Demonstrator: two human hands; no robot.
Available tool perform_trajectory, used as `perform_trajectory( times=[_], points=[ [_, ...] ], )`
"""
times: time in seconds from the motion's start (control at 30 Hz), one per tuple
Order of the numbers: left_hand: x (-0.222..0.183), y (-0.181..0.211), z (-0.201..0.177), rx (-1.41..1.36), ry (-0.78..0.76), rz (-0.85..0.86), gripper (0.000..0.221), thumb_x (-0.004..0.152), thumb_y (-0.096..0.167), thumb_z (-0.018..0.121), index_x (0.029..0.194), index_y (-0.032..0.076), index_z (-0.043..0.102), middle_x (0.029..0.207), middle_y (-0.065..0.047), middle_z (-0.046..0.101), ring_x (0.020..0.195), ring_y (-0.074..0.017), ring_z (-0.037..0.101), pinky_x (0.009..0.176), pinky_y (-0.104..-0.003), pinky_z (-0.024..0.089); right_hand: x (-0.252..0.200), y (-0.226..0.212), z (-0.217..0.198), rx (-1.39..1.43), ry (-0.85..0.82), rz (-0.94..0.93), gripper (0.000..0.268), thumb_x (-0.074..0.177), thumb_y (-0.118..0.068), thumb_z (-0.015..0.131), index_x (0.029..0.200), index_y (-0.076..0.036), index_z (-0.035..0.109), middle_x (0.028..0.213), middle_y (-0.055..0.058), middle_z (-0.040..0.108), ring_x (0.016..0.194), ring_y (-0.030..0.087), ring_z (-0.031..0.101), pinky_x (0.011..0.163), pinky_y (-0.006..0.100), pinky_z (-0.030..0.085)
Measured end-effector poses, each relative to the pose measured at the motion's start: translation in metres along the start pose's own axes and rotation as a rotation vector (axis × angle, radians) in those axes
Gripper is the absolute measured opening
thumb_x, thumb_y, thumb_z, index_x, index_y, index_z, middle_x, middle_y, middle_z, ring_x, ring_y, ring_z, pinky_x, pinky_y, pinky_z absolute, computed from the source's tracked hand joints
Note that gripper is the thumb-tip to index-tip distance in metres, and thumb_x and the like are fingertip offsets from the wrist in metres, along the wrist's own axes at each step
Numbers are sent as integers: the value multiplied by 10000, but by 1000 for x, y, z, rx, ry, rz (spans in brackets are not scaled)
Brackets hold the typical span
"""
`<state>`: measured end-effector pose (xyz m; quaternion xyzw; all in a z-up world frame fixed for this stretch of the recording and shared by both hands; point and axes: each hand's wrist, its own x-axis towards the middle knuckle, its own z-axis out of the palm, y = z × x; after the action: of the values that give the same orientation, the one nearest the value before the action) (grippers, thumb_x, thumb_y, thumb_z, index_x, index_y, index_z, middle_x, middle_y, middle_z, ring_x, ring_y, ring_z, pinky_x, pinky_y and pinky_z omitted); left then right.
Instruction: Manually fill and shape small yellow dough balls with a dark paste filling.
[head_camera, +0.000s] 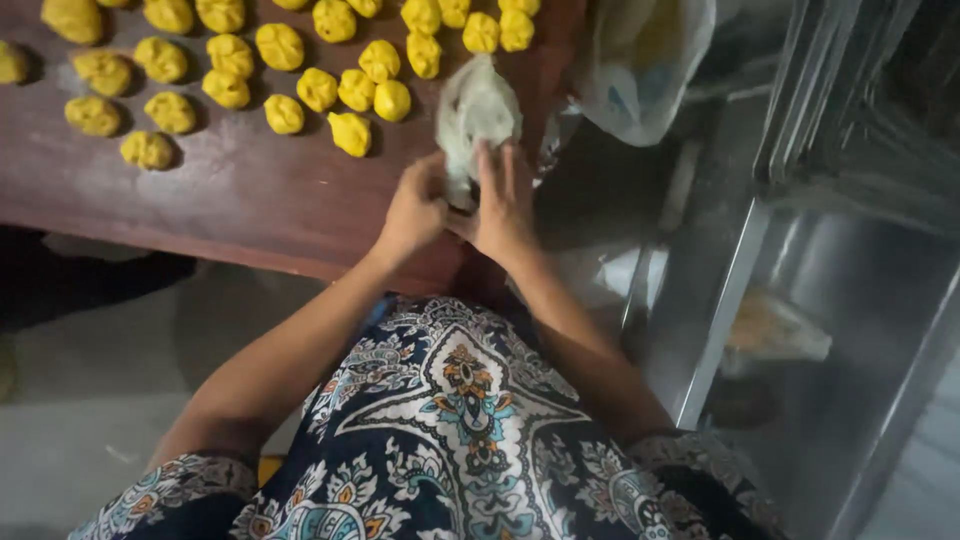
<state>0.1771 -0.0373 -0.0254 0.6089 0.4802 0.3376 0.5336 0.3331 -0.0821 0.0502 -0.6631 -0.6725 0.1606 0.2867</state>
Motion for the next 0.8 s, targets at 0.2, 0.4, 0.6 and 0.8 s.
perform_trajectory(
  times=[0.2,0.4,0.6,0.8],
  points=[
    [3,73,-14,269,-132,93,403,812,-44,649,1209,13,688,1118,-179,678,1122,-382,619,1003,-426,503,23,5,10,-404,49,-8,925,699,-493,866,1415,-46,487,1508,282,363,1289,534,436,1039,654,342],
    [-16,75,-24,98,115,174,404,822,-86,565,1195,27,668,1200,-174,629,1177,-368,612,1045,-415,507,5,55,14,-430,69,-38,598,820,-310,827,1350,-106,642,1500,158,484,1283,413,496,1103,494,425],
    [-48,53,-61,290,368,136,417,864,-89,576,1253,40,653,1265,-203,570,1202,-406,569,1049,-448,477,-6,128,-16,567,56,239,401,831,-180,756,1178,15,703,1157,173,692,1051,364,660,941,482,535],
    [-58,27,-63,551,400,199,420,861,-45,618,1250,102,676,1254,-155,597,1167,-376,576,1014,-455,494,32,192,-53,1493,115,777,298,823,-141,705,1080,-7,633,1036,138,697,909,333,719,835,512,608]
  ],
)
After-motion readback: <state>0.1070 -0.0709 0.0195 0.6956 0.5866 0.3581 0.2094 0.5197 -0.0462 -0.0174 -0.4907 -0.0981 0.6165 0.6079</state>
